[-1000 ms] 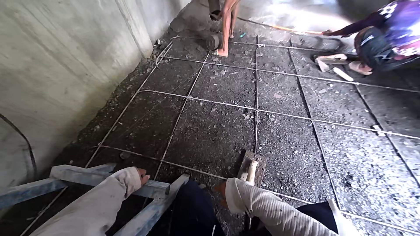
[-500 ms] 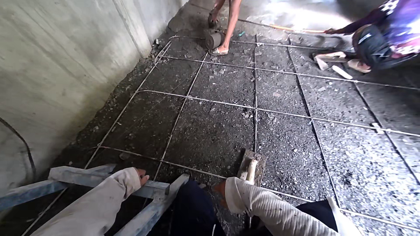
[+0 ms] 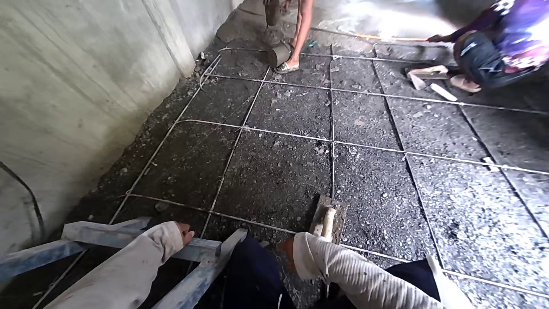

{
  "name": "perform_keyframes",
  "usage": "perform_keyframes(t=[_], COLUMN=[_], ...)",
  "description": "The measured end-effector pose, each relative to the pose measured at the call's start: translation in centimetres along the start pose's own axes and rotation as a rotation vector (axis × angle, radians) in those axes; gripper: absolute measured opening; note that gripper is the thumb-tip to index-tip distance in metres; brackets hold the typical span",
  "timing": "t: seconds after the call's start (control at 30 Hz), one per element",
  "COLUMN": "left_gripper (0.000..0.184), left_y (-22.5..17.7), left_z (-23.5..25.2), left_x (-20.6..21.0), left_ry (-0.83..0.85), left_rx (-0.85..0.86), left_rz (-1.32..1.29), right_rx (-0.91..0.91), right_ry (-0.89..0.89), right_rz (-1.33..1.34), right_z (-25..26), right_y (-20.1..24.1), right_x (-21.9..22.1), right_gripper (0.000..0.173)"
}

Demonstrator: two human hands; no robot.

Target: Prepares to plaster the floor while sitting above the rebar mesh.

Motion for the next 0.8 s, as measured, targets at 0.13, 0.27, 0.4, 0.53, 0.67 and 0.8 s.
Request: perform_keyframes(t=[0.13,0.27,0.4,0.53,0.67,0.8], left_gripper=[0.057,0.057,0.057,0.056,0.057,0.058], left_y=[-0.3,0.3,0.2,0.5,0.2,0.2], left_z=[-0.4,0.5,0.5,1.0,0.5,0.3], left_x=[-0.3,0.4,0.3,0.7,0.2,0.2], left_ry=[0.024,-0.026,-0.005,-0.033,-0.002,-0.007], left_rx=[-0.005,0.012,0.003,0.006,0.001,0.002], left_rz=[-0.007,0.003,0.012,0.011,0.003,0.015], right_rx=[0.028,-0.007,-0.017,0.006,-0.038,-0.013], right_ry=[0.043,0.033,-0.004,0.027,0.026,0.021], right_rz=[0.001,-0.005,0.009,0.036,0.008,0.005], right_z=[-1.2,0.2,1.0,-1.8,-2.5,-1.9], right_y=[0.8,-0.1,-0.7,1.7,2.5,1.8], right_x=[-0.7,0.2,0.7,-0.6,-0.7,-0.4], right_gripper=[0.056,0.055,0.057,0.057,0.055,0.056])
Point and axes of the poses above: each hand's wrist, its own z-axis towards the middle knuckle, its own x-axis out of the palm, y = z × x, the point moved 7 cm from there along z, towards the middle knuckle, and after that the axes turned 1 degree about -z, right-handed, at the moved point
